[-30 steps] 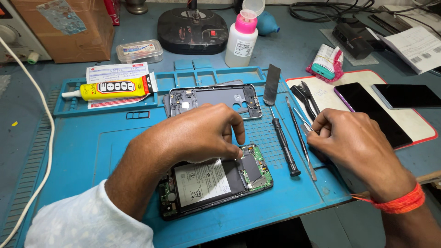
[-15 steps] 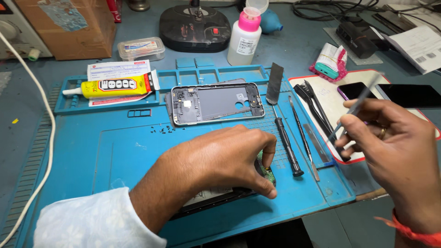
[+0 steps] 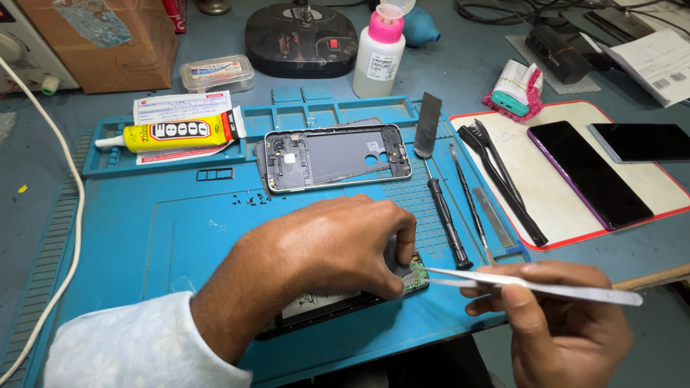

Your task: The person disassembles a smartphone at a repair workbench, prying open the back cover and lifting out the internal assembly to expose the battery. They then use a screwdriver and tweezers to unscrew and adjust components on the exposed board, holding the phone in one hand while working with the other.

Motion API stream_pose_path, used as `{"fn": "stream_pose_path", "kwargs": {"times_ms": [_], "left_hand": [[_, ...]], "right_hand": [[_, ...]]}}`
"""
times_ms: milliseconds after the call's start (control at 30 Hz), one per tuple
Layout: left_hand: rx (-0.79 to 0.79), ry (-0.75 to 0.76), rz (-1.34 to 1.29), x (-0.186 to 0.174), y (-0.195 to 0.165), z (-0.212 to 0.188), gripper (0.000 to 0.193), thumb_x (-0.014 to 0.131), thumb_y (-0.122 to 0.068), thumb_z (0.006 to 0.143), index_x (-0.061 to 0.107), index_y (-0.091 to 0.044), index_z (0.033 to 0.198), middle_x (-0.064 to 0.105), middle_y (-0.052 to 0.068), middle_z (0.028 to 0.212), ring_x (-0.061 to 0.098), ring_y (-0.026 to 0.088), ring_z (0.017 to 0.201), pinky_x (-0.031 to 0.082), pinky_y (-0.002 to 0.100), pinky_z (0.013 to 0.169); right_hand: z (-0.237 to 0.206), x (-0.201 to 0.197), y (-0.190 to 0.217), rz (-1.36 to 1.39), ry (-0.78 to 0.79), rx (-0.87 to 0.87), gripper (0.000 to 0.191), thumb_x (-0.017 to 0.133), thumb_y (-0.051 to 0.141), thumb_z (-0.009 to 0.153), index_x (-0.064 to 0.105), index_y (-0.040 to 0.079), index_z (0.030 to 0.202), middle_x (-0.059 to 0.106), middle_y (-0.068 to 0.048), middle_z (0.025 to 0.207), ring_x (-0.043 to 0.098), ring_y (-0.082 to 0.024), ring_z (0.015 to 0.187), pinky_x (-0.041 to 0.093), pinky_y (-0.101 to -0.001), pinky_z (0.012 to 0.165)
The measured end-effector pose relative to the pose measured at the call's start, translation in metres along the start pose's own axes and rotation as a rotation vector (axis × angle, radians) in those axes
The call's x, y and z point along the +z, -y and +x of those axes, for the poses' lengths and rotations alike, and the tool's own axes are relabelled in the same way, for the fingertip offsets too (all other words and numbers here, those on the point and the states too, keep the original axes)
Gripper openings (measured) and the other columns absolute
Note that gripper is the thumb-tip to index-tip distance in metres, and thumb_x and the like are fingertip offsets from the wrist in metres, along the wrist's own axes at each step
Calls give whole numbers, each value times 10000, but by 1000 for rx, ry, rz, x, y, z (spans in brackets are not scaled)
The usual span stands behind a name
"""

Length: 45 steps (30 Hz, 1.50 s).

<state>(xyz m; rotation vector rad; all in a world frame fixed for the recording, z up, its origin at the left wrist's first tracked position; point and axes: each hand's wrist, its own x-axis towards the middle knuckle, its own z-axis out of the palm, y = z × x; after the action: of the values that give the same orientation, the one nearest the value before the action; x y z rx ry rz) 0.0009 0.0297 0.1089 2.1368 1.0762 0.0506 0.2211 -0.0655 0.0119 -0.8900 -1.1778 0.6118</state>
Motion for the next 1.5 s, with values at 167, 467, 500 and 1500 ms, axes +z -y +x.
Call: {"fn": "stream_pose_path", "kwargs": {"times_ms": [167, 467, 500, 1500], "left_hand": [[-1, 5, 22, 1, -4, -1, 297, 784, -288, 695, 729, -112, 928, 751, 97, 829, 727, 247, 830, 555, 378, 740], [-27, 3, 1, -5, 0, -6, 381, 773, -291, 690, 702, -115, 1021, 748, 102, 852, 725, 232, 813, 562, 365, 727], [-24, -4, 5, -6, 2, -6, 400, 775, -289, 684, 702, -122, 1040, 750, 94, 866, 725, 225, 819, 562, 356, 731], [-115, 33, -50, -12, 16, 3, 635, 839, -295, 664, 573, -177, 1229, 746, 80, 957, 753, 218, 812, 620, 367, 685]], "right_hand": [[-14, 2, -7, -173, -15, -12, 182, 693, 38, 984, 595, -36, 1118, 743, -231, 951, 772, -259, 854, 669, -392, 791], [-16, 9, -6, -126, -22, -12, 182, 703, 42, 962, 616, -40, 1100, 737, -218, 974, 777, -261, 895, 682, -392, 775], [-17, 10, -5, -121, -22, -11, 179, 703, 41, 962, 617, -41, 1096, 738, -218, 973, 779, -263, 897, 683, -391, 774], [-35, 28, -4, -497, 149, -375, 242, 817, 6, 803, 714, 99, 1002, 750, -97, 883, 794, -169, 852, 655, -280, 746]]}}
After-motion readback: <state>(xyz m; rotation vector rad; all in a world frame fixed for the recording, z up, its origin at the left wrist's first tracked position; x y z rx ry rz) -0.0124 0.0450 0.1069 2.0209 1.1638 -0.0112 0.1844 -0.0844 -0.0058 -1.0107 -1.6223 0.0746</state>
